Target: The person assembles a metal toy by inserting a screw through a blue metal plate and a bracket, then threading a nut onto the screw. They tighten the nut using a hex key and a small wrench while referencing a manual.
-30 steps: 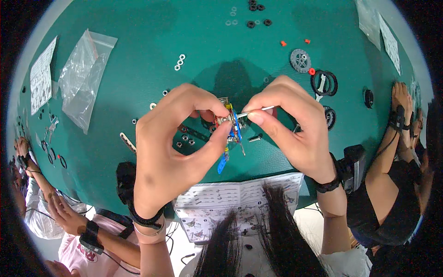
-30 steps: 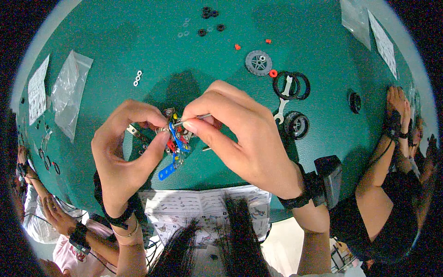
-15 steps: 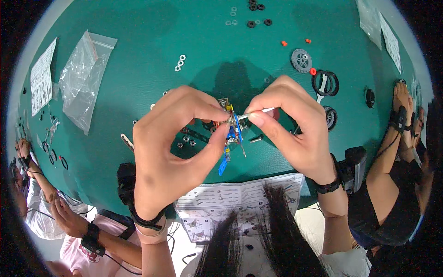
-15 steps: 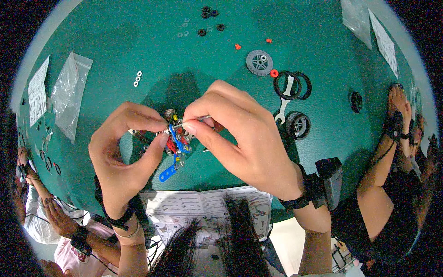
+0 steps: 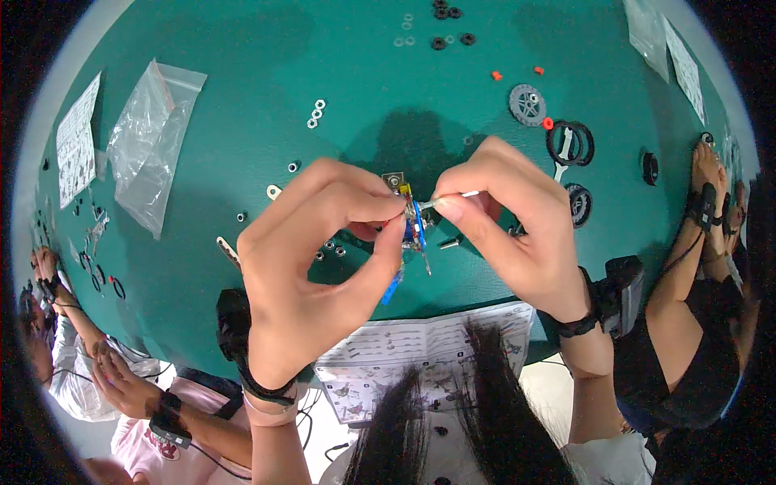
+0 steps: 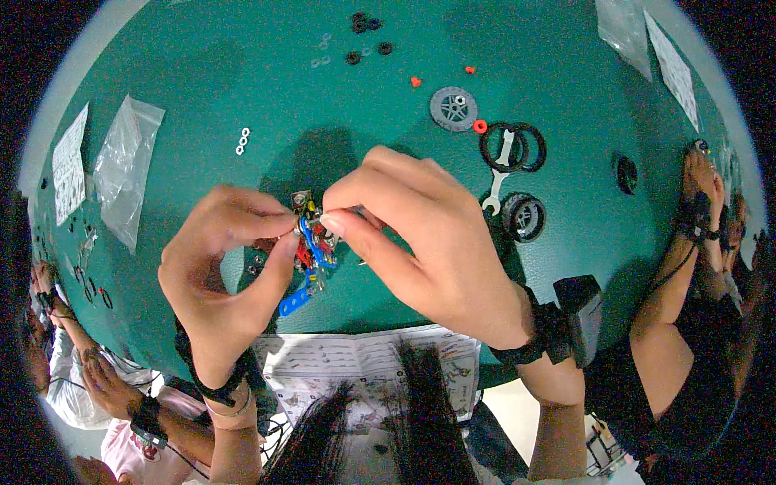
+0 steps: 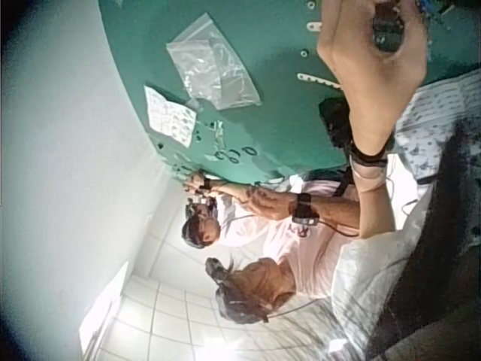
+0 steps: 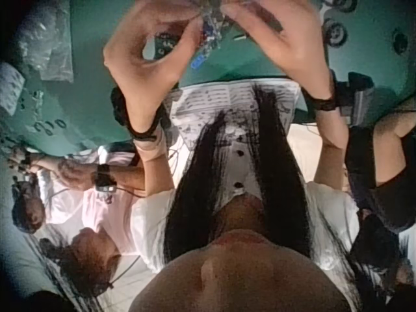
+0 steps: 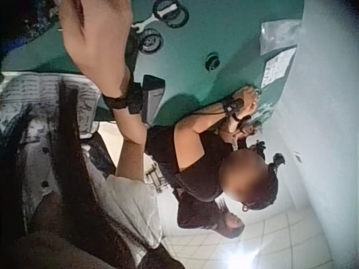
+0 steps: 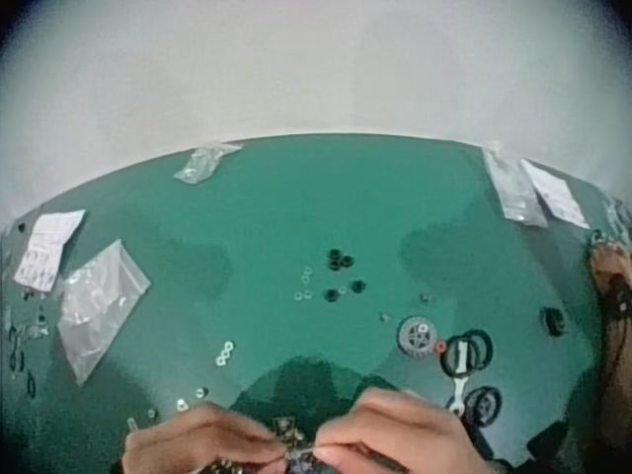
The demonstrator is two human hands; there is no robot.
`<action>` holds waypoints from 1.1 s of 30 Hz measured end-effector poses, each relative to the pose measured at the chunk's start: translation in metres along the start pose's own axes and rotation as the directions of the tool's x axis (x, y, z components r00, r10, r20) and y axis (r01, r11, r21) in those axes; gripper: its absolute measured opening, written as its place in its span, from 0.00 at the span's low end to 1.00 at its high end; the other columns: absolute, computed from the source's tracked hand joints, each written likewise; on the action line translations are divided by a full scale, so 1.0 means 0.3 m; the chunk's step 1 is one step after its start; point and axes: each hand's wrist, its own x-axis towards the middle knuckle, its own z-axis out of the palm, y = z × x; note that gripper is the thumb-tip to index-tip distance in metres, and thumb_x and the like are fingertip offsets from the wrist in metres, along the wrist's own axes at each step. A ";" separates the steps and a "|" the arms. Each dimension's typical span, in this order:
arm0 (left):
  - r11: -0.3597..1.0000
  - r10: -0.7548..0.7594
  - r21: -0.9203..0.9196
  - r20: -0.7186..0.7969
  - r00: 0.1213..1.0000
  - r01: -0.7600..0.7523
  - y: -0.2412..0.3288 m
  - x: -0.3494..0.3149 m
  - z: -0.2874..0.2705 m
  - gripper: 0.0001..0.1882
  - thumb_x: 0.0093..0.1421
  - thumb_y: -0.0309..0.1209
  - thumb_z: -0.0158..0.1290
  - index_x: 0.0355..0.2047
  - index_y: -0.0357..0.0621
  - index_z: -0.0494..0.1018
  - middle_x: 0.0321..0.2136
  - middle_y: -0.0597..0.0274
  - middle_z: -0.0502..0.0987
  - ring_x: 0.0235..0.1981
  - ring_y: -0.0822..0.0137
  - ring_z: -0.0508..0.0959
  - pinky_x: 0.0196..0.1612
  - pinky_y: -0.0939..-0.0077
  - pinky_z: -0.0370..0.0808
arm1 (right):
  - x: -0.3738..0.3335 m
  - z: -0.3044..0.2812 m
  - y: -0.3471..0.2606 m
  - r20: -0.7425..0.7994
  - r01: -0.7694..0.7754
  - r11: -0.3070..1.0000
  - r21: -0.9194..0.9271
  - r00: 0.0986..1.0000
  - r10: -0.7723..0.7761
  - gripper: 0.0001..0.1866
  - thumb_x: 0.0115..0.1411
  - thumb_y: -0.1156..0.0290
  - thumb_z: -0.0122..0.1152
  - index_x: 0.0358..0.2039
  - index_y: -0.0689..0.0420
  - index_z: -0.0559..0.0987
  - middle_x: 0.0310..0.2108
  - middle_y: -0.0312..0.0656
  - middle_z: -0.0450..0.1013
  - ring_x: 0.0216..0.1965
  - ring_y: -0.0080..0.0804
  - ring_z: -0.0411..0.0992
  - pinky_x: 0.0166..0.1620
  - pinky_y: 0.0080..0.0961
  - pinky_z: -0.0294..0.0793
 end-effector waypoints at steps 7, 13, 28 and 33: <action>0.997 0.063 0.057 -0.044 0.997 -0.060 -0.001 -0.003 0.008 0.09 0.47 0.13 0.59 0.29 0.34 0.75 0.30 0.56 0.77 0.28 0.67 0.78 0.32 0.78 0.75 | -0.002 0.001 -0.007 0.005 0.014 0.995 -0.097 1.000 -0.014 0.03 0.58 0.73 0.60 0.32 0.58 0.77 0.24 0.38 0.68 0.24 0.31 0.65 0.28 0.26 0.60; 0.993 0.083 0.089 -0.056 0.995 -0.077 0.004 -0.006 0.018 0.10 0.45 0.12 0.59 0.29 0.34 0.75 0.30 0.55 0.77 0.29 0.65 0.78 0.33 0.78 0.75 | 0.002 -0.002 -0.010 -0.027 0.052 0.984 -0.171 0.998 -0.058 0.04 0.57 0.72 0.62 0.30 0.58 0.78 0.21 0.36 0.70 0.20 0.29 0.63 0.27 0.25 0.57; 0.999 -0.037 -0.017 0.053 0.998 0.038 -0.010 0.007 0.013 0.12 0.48 0.16 0.57 0.34 0.38 0.74 0.32 0.58 0.77 0.33 0.65 0.78 0.39 0.74 0.70 | -0.008 -0.025 -0.008 0.067 -0.100 0.994 -0.040 0.992 0.103 0.05 0.61 0.72 0.59 0.31 0.61 0.77 0.22 0.37 0.70 0.20 0.22 0.64 0.24 0.21 0.60; 0.992 -0.119 -0.015 0.109 0.987 0.121 -0.013 0.002 0.010 0.14 0.50 0.20 0.58 0.39 0.37 0.74 0.37 0.60 0.78 0.40 0.70 0.75 0.45 0.78 0.67 | -0.004 -0.034 -0.014 0.091 -0.159 0.987 -0.014 0.983 0.160 0.05 0.62 0.70 0.57 0.33 0.57 0.75 0.20 0.44 0.71 0.20 0.38 0.72 0.24 0.31 0.66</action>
